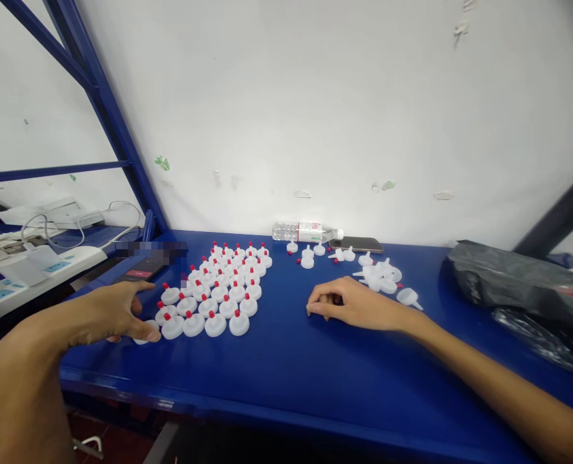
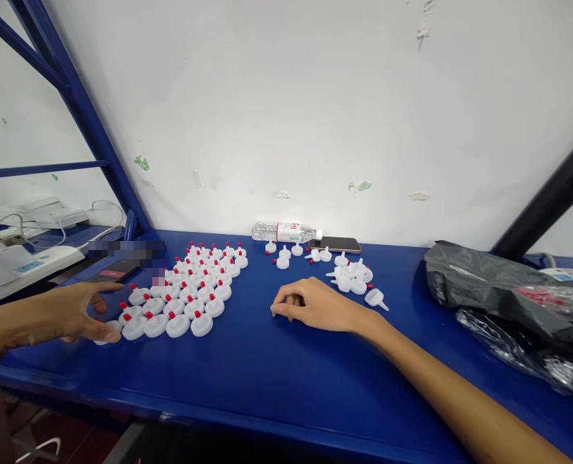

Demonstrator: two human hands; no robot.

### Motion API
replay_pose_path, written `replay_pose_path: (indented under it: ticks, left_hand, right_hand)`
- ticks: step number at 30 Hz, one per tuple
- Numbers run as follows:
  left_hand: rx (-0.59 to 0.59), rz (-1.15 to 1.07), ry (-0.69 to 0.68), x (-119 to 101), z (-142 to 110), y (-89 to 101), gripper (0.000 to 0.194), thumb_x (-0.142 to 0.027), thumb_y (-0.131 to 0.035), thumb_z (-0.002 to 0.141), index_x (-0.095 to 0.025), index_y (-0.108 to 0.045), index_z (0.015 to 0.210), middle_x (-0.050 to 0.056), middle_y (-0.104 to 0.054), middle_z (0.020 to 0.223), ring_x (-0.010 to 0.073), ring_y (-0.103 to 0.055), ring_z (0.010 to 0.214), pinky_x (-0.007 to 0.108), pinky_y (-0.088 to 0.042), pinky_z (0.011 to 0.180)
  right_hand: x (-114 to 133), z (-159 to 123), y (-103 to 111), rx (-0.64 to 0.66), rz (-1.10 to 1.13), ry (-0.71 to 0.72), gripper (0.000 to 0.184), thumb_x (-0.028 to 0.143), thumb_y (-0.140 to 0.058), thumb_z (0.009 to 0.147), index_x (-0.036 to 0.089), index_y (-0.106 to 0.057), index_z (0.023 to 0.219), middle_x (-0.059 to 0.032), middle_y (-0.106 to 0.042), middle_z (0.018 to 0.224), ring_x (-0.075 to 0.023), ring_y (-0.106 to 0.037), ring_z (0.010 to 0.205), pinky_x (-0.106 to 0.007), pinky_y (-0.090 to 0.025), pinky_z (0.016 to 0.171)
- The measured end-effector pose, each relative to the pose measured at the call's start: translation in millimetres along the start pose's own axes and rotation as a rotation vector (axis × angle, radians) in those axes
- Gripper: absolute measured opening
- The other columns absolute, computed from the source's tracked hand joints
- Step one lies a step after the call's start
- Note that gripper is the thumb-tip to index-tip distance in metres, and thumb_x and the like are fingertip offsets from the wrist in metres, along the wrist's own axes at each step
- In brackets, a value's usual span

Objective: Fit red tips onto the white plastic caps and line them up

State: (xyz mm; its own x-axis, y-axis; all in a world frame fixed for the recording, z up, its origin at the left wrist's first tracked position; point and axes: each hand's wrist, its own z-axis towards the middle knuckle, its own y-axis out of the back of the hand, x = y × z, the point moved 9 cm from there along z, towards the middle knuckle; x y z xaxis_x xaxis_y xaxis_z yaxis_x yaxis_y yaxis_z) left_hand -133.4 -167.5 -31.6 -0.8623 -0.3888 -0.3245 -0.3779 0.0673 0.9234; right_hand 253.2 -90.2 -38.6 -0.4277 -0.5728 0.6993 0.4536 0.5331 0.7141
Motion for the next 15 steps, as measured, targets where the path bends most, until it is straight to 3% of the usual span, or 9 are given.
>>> replay_pose_path:
  ticks: [3,11,15]
  left_hand:
    - [0.157,-0.014,0.030,-5,2,-15.8,0.116,-0.050,-0.078,0.055,-0.009,-0.031,0.153,-0.004,-0.059,0.081,0.0180,-0.058,0.059,0.027,-0.045,0.052]
    - [0.211,-0.045,-0.016,-11,11,-25.8,0.108,-0.052,-0.077,0.061,-0.010,-0.033,0.151,-0.006,-0.057,0.071,0.0199,-0.058,0.065,0.026,-0.044,0.053]
    - [0.205,-0.018,-0.039,-14,12,-23.1,0.101,-0.058,-0.077,0.060,-0.017,-0.045,0.146,-0.002,-0.063,0.083,0.0209,-0.062,0.071,0.026,-0.047,0.059]
  right_hand:
    - [1,0,0,-0.001,-0.001,-0.002,0.028,0.041,-0.058,0.098,0.020,-0.074,0.093,0.0005,-0.070,0.072,-0.0125,-0.059,0.064,-0.023,-0.040,0.057]
    - [2,0,1,-0.015,-0.023,0.007,0.026,0.040,-0.058,0.098,0.020,-0.074,0.092,0.0013,-0.069,0.070,-0.0118,-0.059,0.062,-0.022,-0.040,0.058]
    - [7,-1,0,-0.083,-0.006,0.024,0.031,0.043,-0.057,0.099,0.020,-0.074,0.089,0.0012,-0.068,0.065,-0.0119,-0.057,0.058,-0.023,-0.041,0.056]
